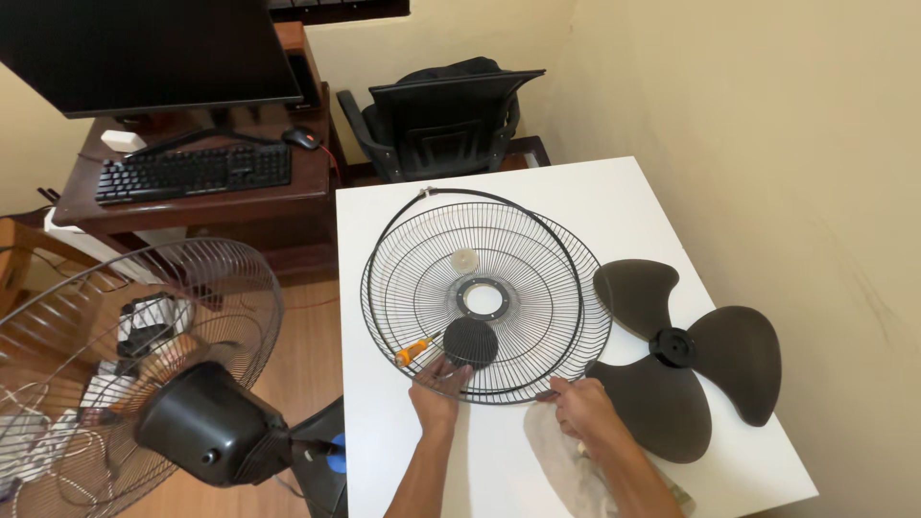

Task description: The person assembles an electric fan by attaching the front grille, securing the central hub with a screwdriver, mounting the fan blades, and tightening the blade nut. The rear grille is then placed on the table.

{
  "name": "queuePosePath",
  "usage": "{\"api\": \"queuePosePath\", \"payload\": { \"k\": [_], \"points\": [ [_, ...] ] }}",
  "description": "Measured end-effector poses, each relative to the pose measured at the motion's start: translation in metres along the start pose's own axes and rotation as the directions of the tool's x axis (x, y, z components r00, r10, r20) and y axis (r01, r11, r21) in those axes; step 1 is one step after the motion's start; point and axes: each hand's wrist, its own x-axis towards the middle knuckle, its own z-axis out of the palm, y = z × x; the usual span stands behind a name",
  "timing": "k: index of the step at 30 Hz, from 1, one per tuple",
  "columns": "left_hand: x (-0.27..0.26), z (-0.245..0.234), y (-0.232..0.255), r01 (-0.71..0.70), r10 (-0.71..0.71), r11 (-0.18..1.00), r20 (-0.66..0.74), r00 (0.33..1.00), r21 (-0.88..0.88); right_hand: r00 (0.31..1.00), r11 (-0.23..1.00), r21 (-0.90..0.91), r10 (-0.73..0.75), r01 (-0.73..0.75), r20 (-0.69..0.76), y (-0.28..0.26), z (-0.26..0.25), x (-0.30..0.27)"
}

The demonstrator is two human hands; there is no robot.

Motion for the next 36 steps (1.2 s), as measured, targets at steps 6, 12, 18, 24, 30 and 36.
{"api": "queuePosePath", "payload": {
  "k": [6,12,18,24,30,36],
  "points": [
    [-0.004,-0.015,0.014,0.077,-0.151,0.948,0.225,0.962,0.309,0.999,0.999,-0.018,0.039,-0.039,-0.018,0.004,-0.001,0.0],
    [-0.023,-0.056,0.026,0.287,-0.272,0.919,0.093,0.958,-0.271,0.997,0.997,-0.043,0.071,-0.071,0.016,0.017,0.001,-0.007],
    [-0.026,-0.082,0.036,0.129,-0.229,0.909,-0.216,0.949,-0.397,1.0,1.0,-0.001,0.019,-0.018,0.02,0.04,0.0,0.002],
    [-0.008,-0.083,0.045,0.168,-0.132,0.969,-0.201,0.971,0.179,0.996,0.97,-0.225,0.091,-0.09,-0.006,0.049,0.008,0.0],
    [0.01,-0.099,0.052,0.223,-0.188,0.895,-0.128,0.974,0.386,0.921,0.746,-0.661,-0.193,-0.087,-0.339,0.008,0.007,-0.032],
    [0.041,-0.1,0.058,-0.034,0.191,0.759,-0.173,0.966,0.65,0.732,0.694,-0.72,-0.479,-0.023,-0.485,-0.036,0.005,0.001]
  ]
}}
